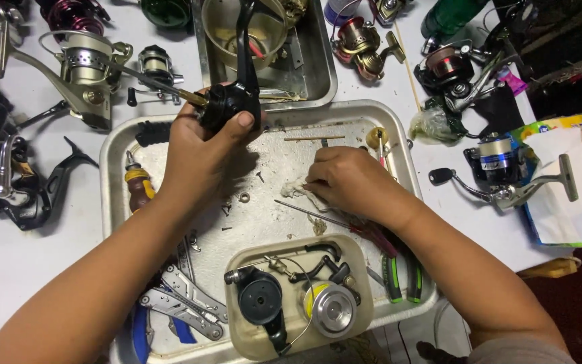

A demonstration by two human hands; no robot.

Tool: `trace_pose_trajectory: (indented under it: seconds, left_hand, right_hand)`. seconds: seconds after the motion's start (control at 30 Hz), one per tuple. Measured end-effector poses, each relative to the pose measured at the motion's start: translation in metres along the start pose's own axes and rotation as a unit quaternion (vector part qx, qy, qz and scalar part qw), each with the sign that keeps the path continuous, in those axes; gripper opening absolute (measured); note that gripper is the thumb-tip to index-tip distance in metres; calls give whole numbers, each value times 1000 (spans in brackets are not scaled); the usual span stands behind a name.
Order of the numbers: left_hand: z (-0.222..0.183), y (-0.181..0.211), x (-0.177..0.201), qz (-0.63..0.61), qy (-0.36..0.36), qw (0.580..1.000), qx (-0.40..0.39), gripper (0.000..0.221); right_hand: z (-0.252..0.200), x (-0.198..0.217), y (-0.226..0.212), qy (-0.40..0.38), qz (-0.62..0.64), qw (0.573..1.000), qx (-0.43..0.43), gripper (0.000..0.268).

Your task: Assembling and repairing a fishing reel by installing internal components and screws.

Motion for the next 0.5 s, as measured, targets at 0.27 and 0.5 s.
trace_pose_trajectory:
  seconds: [0.27,0.5]
  left_hand:
    - [-1,10,-7,-36,12,999,-8,66]
    - [6,11,-2,-37,33,991,124,73]
  right_hand:
    - [-61,71,-25,6,-5,988,-154,26]
    - [-126,37,-15,-46,-53,959,-275,26]
Point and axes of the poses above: each hand's wrist, its own z-axis towards the middle knuckle, its own x-axis out of the back of the hand, y = z × x, the point moved 3 cm from there along z, towards the middle knuckle, and after that the axes turned 4 degrees about -x, right-handed, at the moved point
